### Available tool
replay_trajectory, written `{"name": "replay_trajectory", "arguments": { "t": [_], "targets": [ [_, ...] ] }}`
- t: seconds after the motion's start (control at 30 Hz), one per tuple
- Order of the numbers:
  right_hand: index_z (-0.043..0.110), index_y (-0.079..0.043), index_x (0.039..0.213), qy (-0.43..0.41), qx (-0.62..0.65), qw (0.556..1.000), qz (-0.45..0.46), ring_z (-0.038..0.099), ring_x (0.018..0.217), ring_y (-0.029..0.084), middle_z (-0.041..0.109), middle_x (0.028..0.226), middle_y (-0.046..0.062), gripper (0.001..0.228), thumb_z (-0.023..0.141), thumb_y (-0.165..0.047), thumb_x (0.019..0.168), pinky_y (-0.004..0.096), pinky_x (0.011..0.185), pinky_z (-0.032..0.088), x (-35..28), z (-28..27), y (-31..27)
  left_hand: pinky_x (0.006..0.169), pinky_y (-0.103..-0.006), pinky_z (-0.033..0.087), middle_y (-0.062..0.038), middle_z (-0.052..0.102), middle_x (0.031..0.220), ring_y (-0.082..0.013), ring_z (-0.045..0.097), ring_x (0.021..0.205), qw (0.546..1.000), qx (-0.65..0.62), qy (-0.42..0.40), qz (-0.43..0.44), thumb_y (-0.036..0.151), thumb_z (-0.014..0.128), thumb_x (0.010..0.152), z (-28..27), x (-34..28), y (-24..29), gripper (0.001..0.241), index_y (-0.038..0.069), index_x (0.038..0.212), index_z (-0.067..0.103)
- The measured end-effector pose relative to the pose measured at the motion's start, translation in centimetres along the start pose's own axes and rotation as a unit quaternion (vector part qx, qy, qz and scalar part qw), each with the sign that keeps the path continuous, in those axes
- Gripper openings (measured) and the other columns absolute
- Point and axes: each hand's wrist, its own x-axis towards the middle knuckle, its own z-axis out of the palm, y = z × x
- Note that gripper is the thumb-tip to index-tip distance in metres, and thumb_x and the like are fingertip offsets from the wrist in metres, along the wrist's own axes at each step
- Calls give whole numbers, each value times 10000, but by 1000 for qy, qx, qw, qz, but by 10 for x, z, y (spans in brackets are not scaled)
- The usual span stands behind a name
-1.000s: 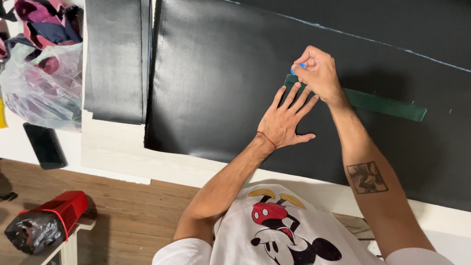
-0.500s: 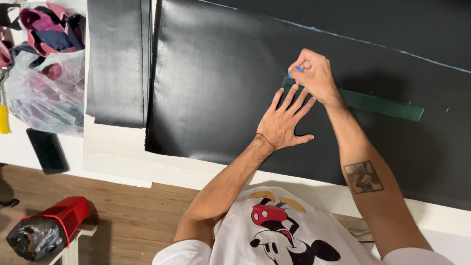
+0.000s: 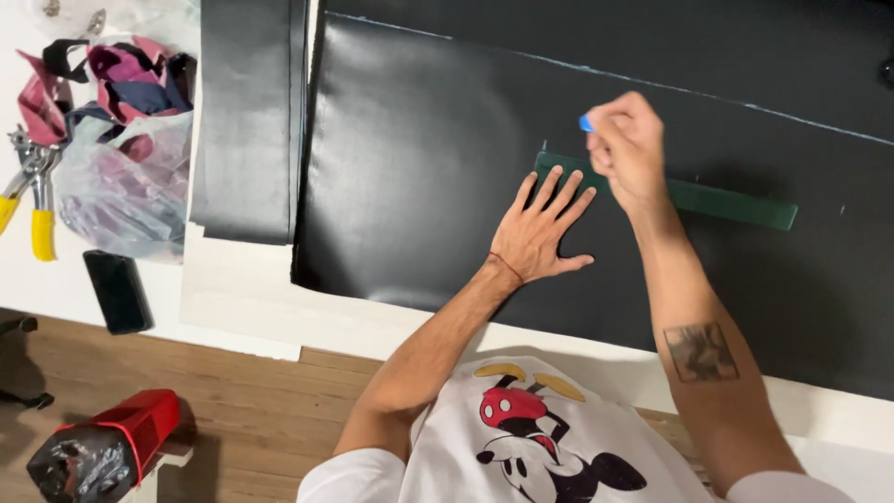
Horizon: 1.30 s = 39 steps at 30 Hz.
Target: Marking measurement points on a large sheet of black material using a ruler and chalk
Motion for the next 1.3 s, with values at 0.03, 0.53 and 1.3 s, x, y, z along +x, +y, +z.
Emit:
{"name": "replay_trajectory", "arguments": {
  "t": [0.03,0.53,1.3],
  "targets": [
    [621,-133,1091,-2,0,1000,0,448,521,43,642,779,48,188,795,-120,1162,205,443,226,-9,-7,6,1417,-617,343,-101,471,1863,-382,442,1721,1000,1,0,-2,994,496,1004,9,-6,-3,1106,235,1807,461],
    [678,-7,1185,77,-431,835,-335,787,1316,419,857,1335,183,108,760,-70,1215,545,1170,580,-115,-36,77,1427,-664,279,-110,565,1795,-408,470,1694,995,-3,81,-50,965,576,1003,-38,-92,-127,997,273,1719,631],
    [677,-3,1146,9,-468,782,-412,785,1374,415,843,1502,153,222,699,-205,1237,565,1194,595,-95,-5,83,1441,-667,253,-181,583,1752,-503,427,1698,982,-6,111,-150,923,712,987,-43,-95,-134,957,213,1628,737]
  ]
}}
